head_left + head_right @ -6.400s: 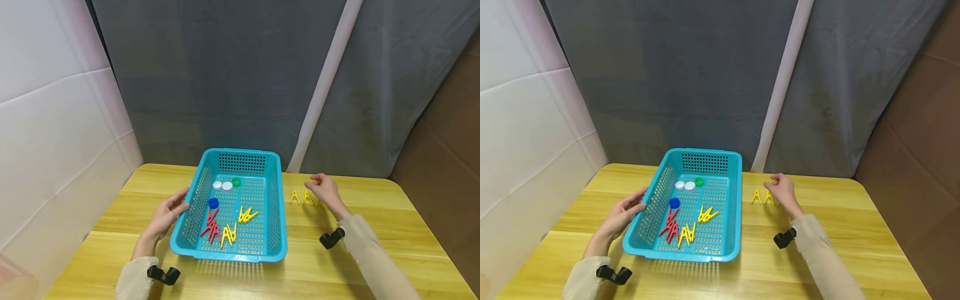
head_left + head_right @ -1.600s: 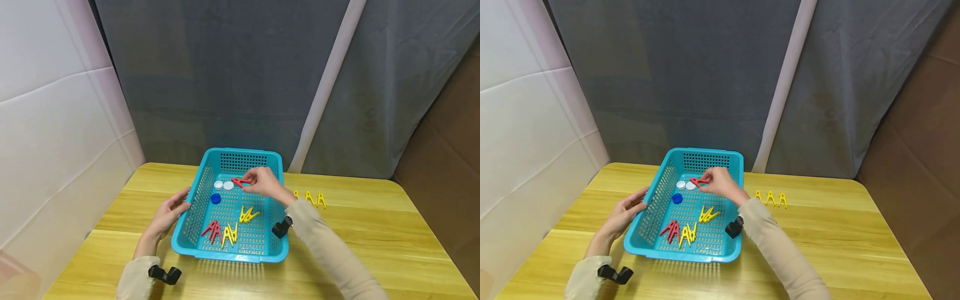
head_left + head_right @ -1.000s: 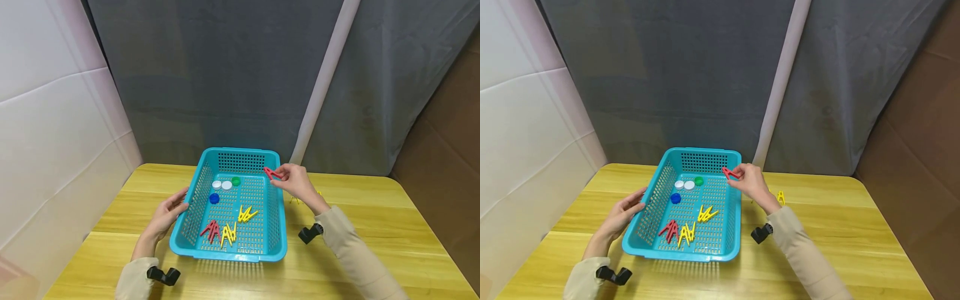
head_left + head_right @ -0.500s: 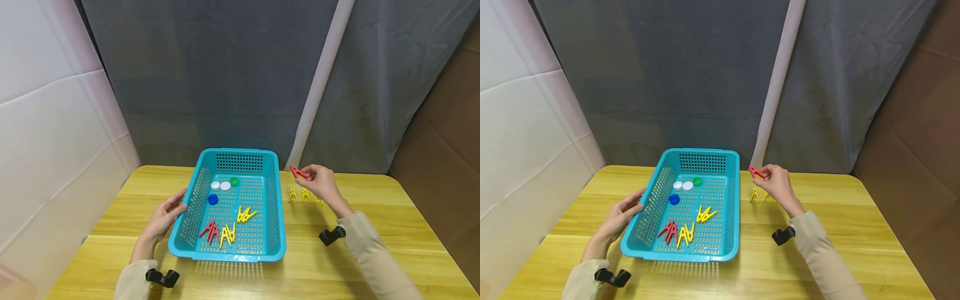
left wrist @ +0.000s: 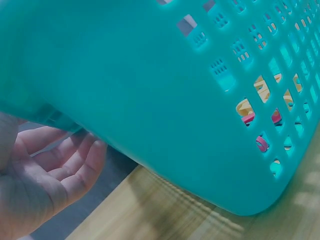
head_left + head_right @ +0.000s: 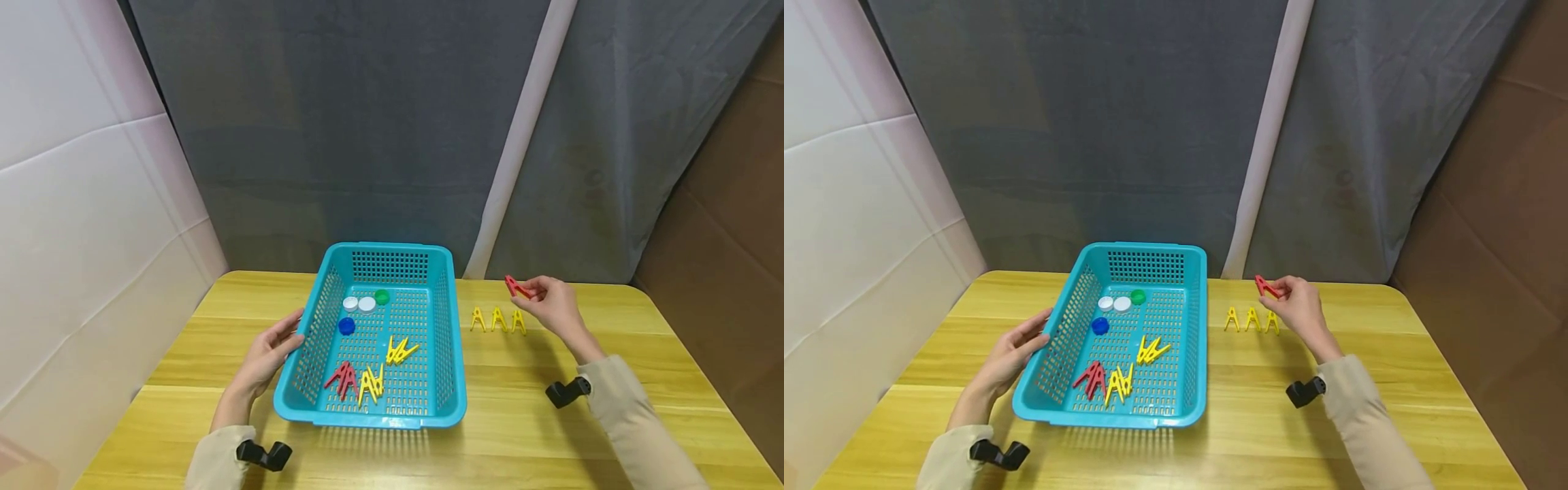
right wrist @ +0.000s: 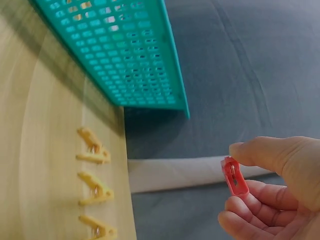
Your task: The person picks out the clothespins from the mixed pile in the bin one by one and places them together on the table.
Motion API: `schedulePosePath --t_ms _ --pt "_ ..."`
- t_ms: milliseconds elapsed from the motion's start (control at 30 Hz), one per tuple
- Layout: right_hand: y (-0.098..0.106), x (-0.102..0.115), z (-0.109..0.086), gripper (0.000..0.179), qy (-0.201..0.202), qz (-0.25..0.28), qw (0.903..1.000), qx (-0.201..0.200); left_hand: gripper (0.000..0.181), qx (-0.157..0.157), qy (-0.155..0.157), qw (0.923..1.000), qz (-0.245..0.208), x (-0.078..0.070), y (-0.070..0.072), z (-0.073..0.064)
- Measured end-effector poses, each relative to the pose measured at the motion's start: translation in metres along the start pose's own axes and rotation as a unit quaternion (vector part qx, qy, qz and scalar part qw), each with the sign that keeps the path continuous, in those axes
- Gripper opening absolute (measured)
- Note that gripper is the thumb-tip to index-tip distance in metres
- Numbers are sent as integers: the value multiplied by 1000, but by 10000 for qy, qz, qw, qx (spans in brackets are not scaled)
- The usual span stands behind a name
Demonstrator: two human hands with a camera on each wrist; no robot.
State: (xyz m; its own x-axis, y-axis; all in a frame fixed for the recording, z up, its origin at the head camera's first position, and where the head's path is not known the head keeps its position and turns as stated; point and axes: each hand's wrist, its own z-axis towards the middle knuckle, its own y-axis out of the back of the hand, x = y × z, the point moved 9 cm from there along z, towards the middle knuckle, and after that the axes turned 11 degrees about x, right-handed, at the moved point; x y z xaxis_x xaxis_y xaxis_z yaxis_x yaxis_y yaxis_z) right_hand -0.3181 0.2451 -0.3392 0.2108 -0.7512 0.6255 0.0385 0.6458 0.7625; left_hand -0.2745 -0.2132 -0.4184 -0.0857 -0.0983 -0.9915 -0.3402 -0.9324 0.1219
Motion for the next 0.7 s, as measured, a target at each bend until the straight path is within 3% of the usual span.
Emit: schedulePosePath --t_ms 700 --pt "4 -51 -23 26 -291 -234 9990 -252 56 -44 16 10000 -17 0 1 0"
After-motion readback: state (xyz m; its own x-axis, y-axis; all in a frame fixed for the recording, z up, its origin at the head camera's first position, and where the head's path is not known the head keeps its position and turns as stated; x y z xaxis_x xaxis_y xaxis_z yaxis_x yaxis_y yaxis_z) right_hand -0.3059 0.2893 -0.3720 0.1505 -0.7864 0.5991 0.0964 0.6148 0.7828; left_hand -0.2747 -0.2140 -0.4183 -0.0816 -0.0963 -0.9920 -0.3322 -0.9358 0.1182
